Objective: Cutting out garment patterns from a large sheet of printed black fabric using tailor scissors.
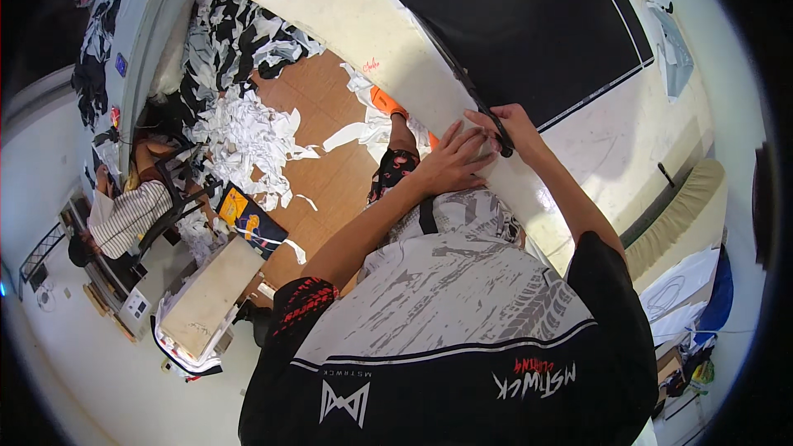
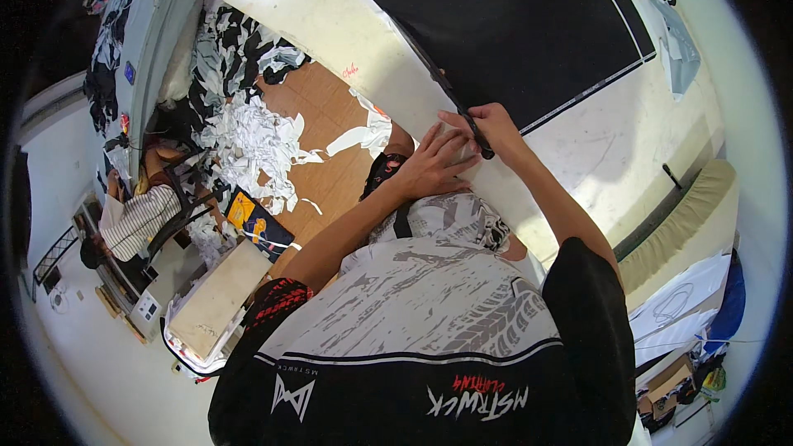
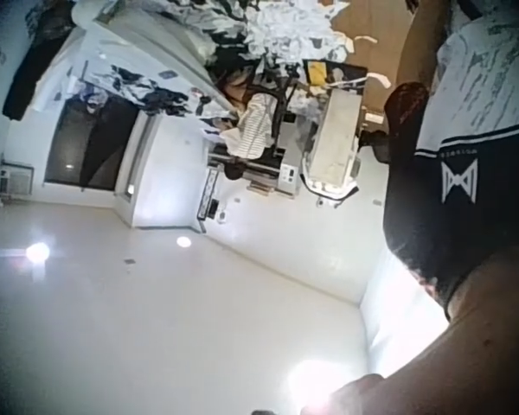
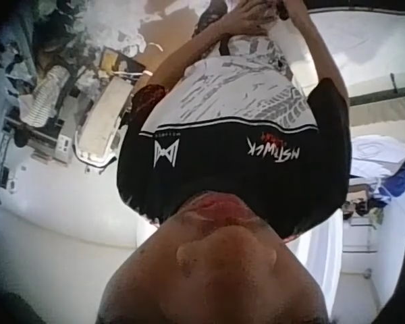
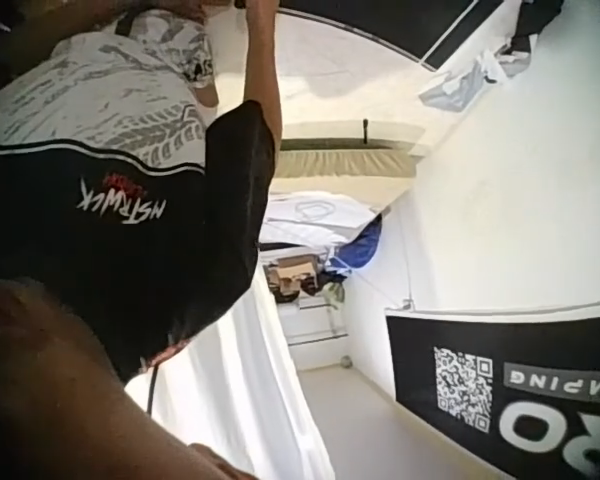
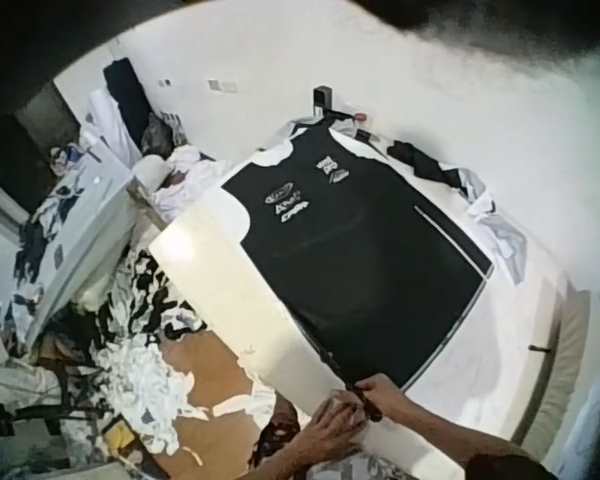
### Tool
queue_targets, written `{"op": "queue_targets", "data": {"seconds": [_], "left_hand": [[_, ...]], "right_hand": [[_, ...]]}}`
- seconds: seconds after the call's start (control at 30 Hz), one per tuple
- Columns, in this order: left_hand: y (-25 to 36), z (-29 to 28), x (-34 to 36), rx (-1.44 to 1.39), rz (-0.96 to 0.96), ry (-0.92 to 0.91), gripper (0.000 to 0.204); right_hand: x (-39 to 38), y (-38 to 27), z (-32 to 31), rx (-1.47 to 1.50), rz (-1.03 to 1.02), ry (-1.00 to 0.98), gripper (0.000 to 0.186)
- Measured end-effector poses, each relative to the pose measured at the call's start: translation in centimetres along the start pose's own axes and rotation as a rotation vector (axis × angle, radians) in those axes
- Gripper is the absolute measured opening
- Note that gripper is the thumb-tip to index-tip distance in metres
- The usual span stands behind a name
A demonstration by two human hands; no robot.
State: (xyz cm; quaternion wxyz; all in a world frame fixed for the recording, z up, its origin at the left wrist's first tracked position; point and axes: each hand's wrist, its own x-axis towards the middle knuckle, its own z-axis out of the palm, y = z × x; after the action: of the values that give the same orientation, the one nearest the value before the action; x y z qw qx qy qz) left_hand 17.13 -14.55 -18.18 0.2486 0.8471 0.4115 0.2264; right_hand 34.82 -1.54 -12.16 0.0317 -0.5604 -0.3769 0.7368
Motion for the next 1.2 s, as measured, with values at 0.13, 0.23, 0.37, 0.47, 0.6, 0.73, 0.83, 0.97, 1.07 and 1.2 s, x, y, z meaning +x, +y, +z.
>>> {"op": "queue_targets", "data": {"seconds": [0.13,0.23,0.37,0.47,0.6,0.73,0.83,0.97,1.07,1.2], "left_hand": [[-0.1,0.0,0.1,0.019,0.017,-0.017,0.060],[0.1,0.4,0.4,0.004,0.039,0.021,0.060],[0.8,0.7,0.5,0.014,0.034,-0.047,0.062],[0.8,0.5,0.3,0.019,0.033,-0.066,0.062],[1.1,-0.1,0.5,-0.031,0.026,-0.049,0.060],[-0.9,-2.2,0.7,-0.302,-0.200,0.262,0.043],[-3.6,-8.1,4.7,-0.377,-0.898,0.635,0.026],[-12.7,-12.5,8.4,-0.794,-1.026,0.799,0.027],[-14.7,-14.1,11.4,-0.827,-1.147,0.733,0.024],[-14.3,-13.6,12.5,-0.899,-1.075,0.721,0.023]], "right_hand": [[1.3,0.1,-0.4,0.128,-0.067,-0.090,0.050],[2.1,-2.4,-0.3,0.119,0.023,-0.055,0.052],[2.8,-2.9,-0.2,0.075,-0.007,-0.041,0.055],[2.5,-3.7,0.3,0.030,-0.007,-0.006,0.057],[2.9,-4.7,0.6,0.035,0.027,-0.028,0.053],[3.3,-5.3,0.7,0.082,0.027,-0.067,0.054],[2.3,-5.0,0.8,0.107,0.025,-0.067,0.053],[1.0,-4.4,1.6,0.106,-0.008,-0.079,0.051],[-0.7,-3.4,1.6,0.188,-0.040,-0.101,0.051],[-3.4,-0.6,1.2,0.128,-0.072,-0.074,0.050]]}}
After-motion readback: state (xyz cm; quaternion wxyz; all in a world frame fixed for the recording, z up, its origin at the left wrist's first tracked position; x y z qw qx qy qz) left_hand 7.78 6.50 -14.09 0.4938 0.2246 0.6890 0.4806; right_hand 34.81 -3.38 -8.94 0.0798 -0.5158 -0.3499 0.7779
